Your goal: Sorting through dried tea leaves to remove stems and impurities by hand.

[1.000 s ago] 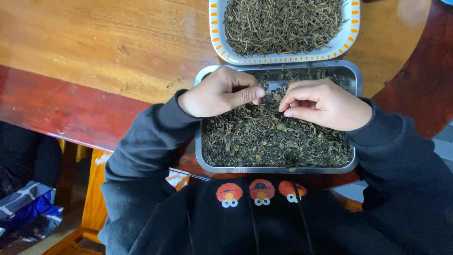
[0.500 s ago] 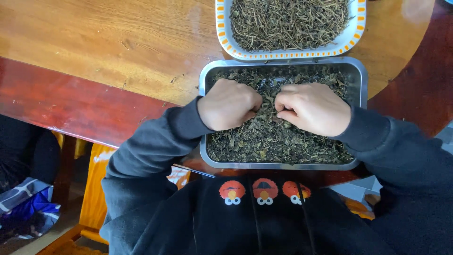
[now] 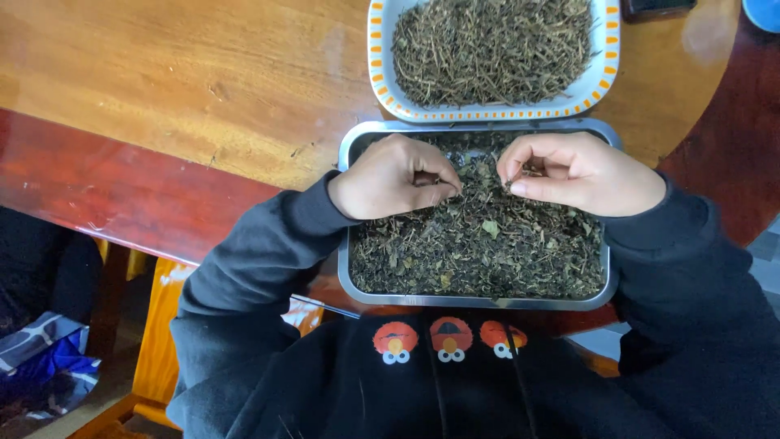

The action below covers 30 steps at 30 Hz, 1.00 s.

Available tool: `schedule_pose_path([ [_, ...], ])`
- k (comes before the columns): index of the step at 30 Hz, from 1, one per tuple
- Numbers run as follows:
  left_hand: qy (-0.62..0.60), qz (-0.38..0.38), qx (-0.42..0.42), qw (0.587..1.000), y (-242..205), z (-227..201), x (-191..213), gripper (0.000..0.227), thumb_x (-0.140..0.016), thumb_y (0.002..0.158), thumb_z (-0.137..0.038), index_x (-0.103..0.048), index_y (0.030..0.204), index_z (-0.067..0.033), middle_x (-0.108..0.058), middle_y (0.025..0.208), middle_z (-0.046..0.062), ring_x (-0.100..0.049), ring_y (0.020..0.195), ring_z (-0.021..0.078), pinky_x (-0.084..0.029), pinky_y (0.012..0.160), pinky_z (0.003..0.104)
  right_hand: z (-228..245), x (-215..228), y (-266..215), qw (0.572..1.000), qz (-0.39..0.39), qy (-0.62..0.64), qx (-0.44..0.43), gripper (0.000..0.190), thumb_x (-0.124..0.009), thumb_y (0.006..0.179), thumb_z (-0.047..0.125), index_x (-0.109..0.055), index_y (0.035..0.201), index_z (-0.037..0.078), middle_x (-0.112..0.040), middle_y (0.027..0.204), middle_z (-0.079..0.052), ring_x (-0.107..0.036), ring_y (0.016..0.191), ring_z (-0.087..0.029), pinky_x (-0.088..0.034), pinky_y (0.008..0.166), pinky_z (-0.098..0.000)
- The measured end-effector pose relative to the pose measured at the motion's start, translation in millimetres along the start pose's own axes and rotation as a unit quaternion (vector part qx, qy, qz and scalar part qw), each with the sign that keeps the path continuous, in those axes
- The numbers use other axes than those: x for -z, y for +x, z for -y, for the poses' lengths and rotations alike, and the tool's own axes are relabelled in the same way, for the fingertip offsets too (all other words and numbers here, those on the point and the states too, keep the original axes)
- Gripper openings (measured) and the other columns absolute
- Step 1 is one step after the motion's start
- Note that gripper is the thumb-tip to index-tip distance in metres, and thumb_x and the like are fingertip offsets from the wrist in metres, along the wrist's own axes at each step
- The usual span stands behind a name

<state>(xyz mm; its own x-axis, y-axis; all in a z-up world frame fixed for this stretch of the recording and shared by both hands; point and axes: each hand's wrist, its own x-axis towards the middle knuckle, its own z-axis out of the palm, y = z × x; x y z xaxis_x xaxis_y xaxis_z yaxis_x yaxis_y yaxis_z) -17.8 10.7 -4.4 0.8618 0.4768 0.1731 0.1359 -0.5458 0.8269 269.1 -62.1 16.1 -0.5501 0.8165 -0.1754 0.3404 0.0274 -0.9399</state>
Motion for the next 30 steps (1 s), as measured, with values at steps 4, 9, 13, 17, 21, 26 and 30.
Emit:
schedule_pose_path([
  [4,-0.139,0.01,0.006,0.99,1,1,-1,0.006,-0.074,0.096,-0.01,-0.079,0.099,-0.0077,-0.065,0.072,-0.003,-0.042,0.054,0.0046,-0.036,0.053,0.023,2,2,1,0.999,-0.026,0.04,0.007,0.007,-0.068,0.094,0.008,-0.068,0.101,0.006,-0.074,0.101,-0.005,-0.071,0.093,-0.013,-0.058,0.086,-0.0269],
  [9,-0.224,0.02,0.047,0.973,1,8,-1,0.013,-0.072,0.098,-0.016,-0.078,0.106,-0.009,-0.077,0.091,-0.001,-0.059,0.074,0.0008,-0.045,0.067,0.017,-7,-1,4,0.988,-0.072,0.113,-0.077,0.026,-0.07,0.09,0.004,-0.068,0.115,0.003,-0.074,0.105,-0.008,-0.075,0.094,-0.018,-0.06,0.082,-0.0266],
  [13,-0.252,-0.019,0.016,0.967,-1,6,-8,0.012,-0.068,0.093,0.001,-0.078,0.1,0.0006,-0.065,0.064,0.008,-0.049,0.059,0.0055,-0.043,0.06,0.021,-11,-1,9,0.993,-0.076,0.089,0.003,0.013,-0.071,0.09,-0.001,-0.073,0.102,-0.003,-0.077,0.081,-0.014,-0.065,0.065,-0.013,-0.058,0.059,-0.0262],
  [17,-0.252,-0.018,0.021,0.967,0,8,-8,0.012,-0.068,0.093,0.001,-0.077,0.1,0.001,-0.061,0.062,0.006,-0.046,0.059,0.0047,-0.041,0.06,0.02,-14,-3,6,0.989,-0.082,0.122,0.003,0.009,-0.071,0.092,0.001,-0.073,0.101,-0.003,-0.075,0.082,-0.013,-0.065,0.069,-0.013,-0.057,0.061,-0.0252],
  [21,-0.252,-0.017,0.025,0.967,0,8,-8,0.012,-0.068,0.093,0.001,-0.078,0.1,0.0001,-0.059,0.06,0.003,-0.045,0.059,0.004,-0.041,0.061,0.019,-6,0,8,0.991,-0.082,0.101,0.013,0.009,-0.069,0.095,0.003,-0.075,0.09,-0.001,-0.073,0.088,-0.013,-0.062,0.074,-0.014,-0.056,0.067,-0.0282],
  [26,-0.245,-0.008,0.025,0.969,1,3,-4,0.013,-0.067,0.093,0.003,-0.077,0.1,0.0021,-0.059,0.059,0.005,-0.044,0.059,0.0055,-0.041,0.061,0.02,1,3,7,0.991,-0.084,0.106,-0.008,0.009,-0.069,0.096,0.004,-0.077,0.093,0.0,-0.071,0.087,-0.013,-0.06,0.074,-0.015,-0.055,0.07,-0.0304],
  [30,-0.252,-0.001,0.021,0.968,0,3,-3,0.01,-0.072,0.091,0.003,-0.077,0.099,0.0011,-0.051,0.059,0.0,-0.043,0.061,0.0052,-0.043,0.063,0.021,-9,3,6,0.988,-0.086,0.128,0.021,0.008,-0.068,0.096,0.0,-0.075,0.098,-0.003,-0.072,0.092,-0.012,-0.057,0.074,-0.011,-0.052,0.068,-0.0252],
])
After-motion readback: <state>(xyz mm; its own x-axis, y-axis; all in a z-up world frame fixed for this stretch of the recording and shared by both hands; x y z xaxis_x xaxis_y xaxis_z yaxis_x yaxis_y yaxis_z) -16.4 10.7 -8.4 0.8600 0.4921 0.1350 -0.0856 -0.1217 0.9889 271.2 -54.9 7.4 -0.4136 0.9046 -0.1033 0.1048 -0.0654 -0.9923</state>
